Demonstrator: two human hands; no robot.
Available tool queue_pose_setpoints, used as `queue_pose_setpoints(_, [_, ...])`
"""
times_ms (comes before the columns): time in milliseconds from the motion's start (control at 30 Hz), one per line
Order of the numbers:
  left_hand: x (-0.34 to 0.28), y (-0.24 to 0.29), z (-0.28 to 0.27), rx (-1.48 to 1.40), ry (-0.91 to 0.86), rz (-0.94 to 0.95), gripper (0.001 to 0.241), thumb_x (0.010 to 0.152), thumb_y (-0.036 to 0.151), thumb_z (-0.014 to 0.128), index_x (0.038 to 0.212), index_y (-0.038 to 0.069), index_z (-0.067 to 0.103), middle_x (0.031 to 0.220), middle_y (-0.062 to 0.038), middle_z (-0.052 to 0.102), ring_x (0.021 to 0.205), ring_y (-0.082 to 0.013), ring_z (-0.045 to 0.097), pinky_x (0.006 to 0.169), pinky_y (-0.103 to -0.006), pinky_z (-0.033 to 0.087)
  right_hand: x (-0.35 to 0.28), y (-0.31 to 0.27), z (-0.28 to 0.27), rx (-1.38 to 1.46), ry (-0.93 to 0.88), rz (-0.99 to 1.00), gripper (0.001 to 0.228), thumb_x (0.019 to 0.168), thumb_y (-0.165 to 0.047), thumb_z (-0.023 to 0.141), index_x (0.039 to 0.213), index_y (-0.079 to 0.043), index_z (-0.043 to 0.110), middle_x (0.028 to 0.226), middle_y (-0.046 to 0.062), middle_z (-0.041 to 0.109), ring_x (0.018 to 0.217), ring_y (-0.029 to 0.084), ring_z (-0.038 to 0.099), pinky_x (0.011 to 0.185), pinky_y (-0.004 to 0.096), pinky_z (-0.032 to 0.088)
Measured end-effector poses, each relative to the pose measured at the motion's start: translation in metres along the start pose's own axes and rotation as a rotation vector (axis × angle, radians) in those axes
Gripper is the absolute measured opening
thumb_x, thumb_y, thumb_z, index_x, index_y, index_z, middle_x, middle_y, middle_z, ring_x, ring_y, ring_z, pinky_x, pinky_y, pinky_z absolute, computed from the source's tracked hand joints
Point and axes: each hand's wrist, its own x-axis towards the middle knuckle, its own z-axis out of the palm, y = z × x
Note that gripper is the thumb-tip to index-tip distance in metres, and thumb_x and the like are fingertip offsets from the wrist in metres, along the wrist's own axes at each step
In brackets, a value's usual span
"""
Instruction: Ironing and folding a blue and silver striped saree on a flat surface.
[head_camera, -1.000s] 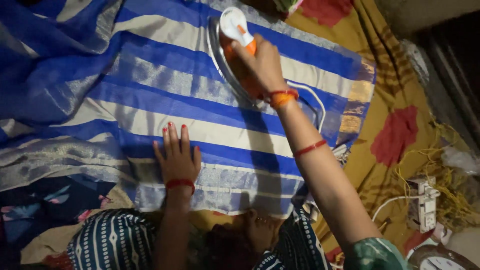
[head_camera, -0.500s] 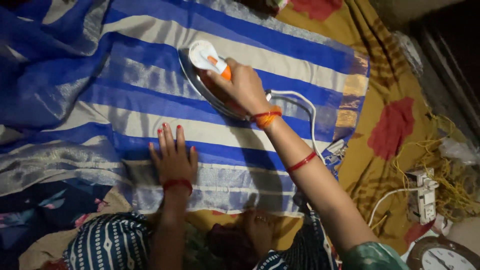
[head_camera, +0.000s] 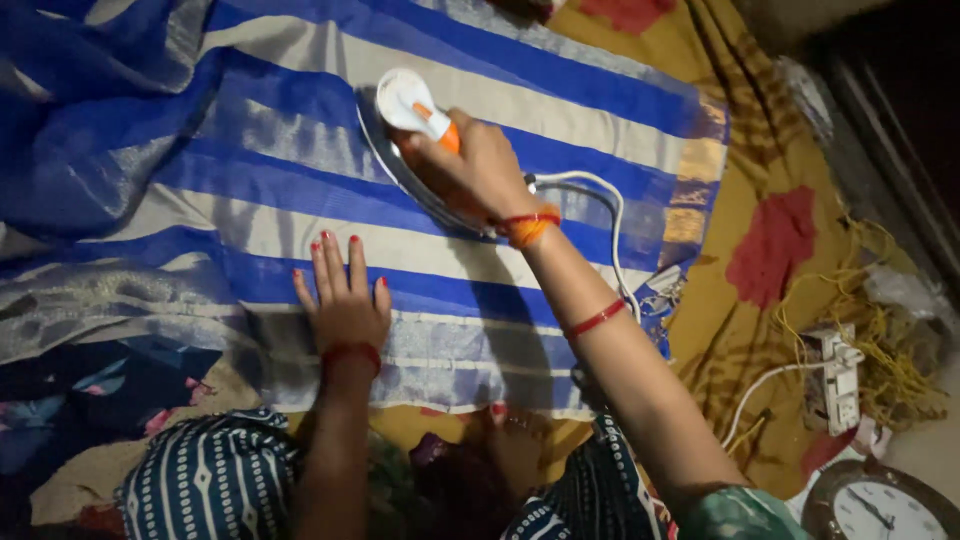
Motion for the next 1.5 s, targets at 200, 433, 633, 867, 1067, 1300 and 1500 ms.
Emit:
queue_pose_setpoints(200, [-0.007,-0.002,0.005,-0.04,0.056,0.022,0.074,0.097,0.036,0.062,0.163,0.012,0.041,0.171,-0.02,0.028,0.159,-0.0341,0.024,0.126,-0.0608,0.014,-0.063,-0.009,-0.009,0.006,-0.085,0.016,0.06,0.092,-0.058,0.066,0.111,-0.001,0.069,0.084,0.027,0.071,0.079,0.044,0.071,0.07,0.051,0.054])
queue_pose_setpoints(433, [0.0,0.0,-0.001,-0.016,-0.022,-0.011,0.074,0.095,0.038,0.06,0.162,0.012,0.039,0.17,-0.02,0.027,0.157,-0.0348,0.024,0.123,-0.0618,0.015,-0.046,-0.024,-0.005,0.012,-0.078,0.061,0.055,0.092,-0.054,0.065,0.114,-0.003,0.07,0.082,0.026,0.071,0.079,0.044,0.071,0.069,0.052,0.054])
queue_pose_setpoints(633, [-0.001,-0.004,0.001,-0.014,-0.054,-0.016,0.074,0.096,0.04,0.057,0.161,0.013,0.035,0.169,-0.021,0.026,0.156,-0.0352,0.025,0.123,-0.0623,0.016,0.016,-0.023,0.008,-0.03,-0.017,0.016,0.053,0.094,-0.054,0.065,0.104,-0.002,0.069,0.08,0.027,0.07,0.078,0.045,0.07,0.068,0.051,0.053])
queue_pose_setpoints(867, [0.0,0.002,-0.006,-0.033,0.0,0.03,0.072,0.098,0.038,0.057,0.162,0.011,0.037,0.169,-0.022,0.027,0.157,-0.0354,0.025,0.124,-0.0627,0.017,0.022,-0.014,0.008,-0.008,0.022,-0.046,0.059,0.095,-0.057,0.065,0.102,0.001,0.067,0.079,0.027,0.07,0.079,0.045,0.07,0.068,0.051,0.053])
queue_pose_setpoints(1067, [-0.005,0.0,-0.005,-0.039,0.023,0.023,0.072,0.097,0.036,0.059,0.162,0.011,0.041,0.17,-0.021,0.028,0.158,-0.0348,0.025,0.125,-0.062,0.015,-0.055,-0.021,-0.008,0.028,-0.042,-0.006,0.058,0.095,-0.058,0.063,0.109,-0.001,0.069,0.084,0.026,0.071,0.078,0.045,0.07,0.068,0.051,0.052])
queue_pose_setpoints(1300, [-0.004,0.001,-0.004,-0.047,0.026,0.017,0.071,0.098,0.036,0.057,0.163,0.01,0.042,0.171,-0.022,0.027,0.158,-0.0367,0.026,0.125,-0.0619,0.013,-0.095,-0.021,-0.007,0.02,-0.05,0.085,0.064,0.091,-0.057,0.065,0.129,-0.006,0.068,0.087,0.025,0.073,0.079,0.043,0.072,0.07,0.05,0.056])
queue_pose_setpoints(1500, [0.001,0.002,-0.003,-0.024,-0.036,-0.019,0.071,0.099,0.039,0.053,0.162,0.01,0.041,0.171,-0.022,0.026,0.157,-0.0363,0.026,0.125,-0.0616,0.012,-0.055,-0.027,-0.006,-0.001,-0.049,0.081,0.061,0.092,-0.056,0.065,0.123,-0.005,0.07,0.081,0.025,0.072,0.078,0.043,0.071,0.069,0.05,0.055])
